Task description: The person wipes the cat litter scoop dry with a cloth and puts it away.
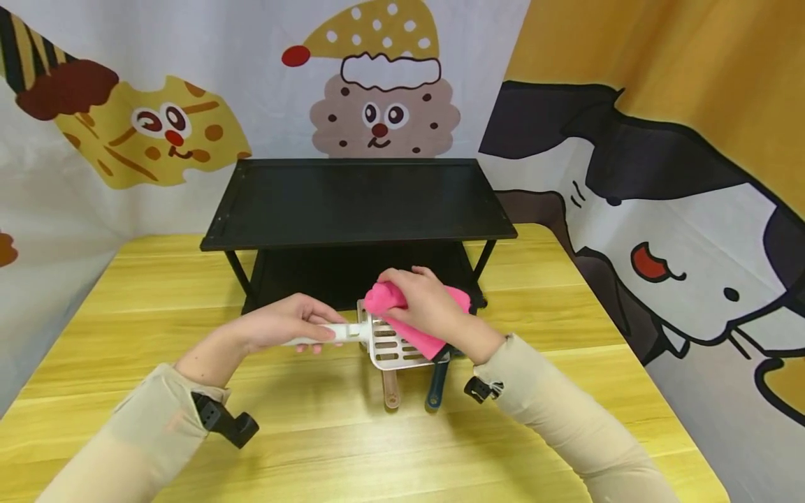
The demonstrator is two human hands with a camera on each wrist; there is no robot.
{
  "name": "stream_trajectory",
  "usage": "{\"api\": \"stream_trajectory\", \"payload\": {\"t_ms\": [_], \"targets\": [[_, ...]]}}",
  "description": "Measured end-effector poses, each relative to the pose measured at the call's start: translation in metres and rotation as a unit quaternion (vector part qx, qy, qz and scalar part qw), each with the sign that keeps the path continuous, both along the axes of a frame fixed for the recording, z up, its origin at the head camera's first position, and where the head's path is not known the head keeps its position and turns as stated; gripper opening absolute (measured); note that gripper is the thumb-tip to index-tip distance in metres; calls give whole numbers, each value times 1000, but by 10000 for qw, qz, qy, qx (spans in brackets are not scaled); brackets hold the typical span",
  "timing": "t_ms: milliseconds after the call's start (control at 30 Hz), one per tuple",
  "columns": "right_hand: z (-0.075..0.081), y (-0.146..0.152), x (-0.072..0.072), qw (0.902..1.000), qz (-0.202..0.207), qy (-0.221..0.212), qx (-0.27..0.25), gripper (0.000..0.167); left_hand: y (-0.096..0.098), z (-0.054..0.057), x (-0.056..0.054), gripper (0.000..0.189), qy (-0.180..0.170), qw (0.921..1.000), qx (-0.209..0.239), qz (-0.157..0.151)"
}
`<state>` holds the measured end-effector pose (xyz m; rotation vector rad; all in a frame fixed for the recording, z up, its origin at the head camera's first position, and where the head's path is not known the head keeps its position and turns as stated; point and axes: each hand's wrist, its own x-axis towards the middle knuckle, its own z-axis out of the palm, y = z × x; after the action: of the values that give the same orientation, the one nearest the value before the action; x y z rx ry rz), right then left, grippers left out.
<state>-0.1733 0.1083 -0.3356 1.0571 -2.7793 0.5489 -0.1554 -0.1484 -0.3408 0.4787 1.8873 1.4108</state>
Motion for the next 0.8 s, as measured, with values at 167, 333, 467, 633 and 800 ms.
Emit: {"api": "stream_trajectory", "payload": {"t_ms": [167, 333, 467, 633, 800], "targets": [[-8, 4, -3, 9997, -104, 106, 176, 33, 0, 2, 3, 37, 31, 10000, 48, -31], [-9, 16, -8, 9989, -366, 11, 288, 29, -7, -3, 3, 40, 14, 9999, 167, 41], [-7, 24, -10, 9983, -559, -49, 186, 30, -14, -5, 1, 41, -7, 9997, 226, 56], [-4, 31, -9, 9962, -826, -237, -171, 31, -21, -4, -2, 44, -100, 9995, 301, 19], [-4, 42, -11, 9862, -1442, -243, -773, 37, -36, -8, -3, 47, -352, 9985, 305, 304]]}}
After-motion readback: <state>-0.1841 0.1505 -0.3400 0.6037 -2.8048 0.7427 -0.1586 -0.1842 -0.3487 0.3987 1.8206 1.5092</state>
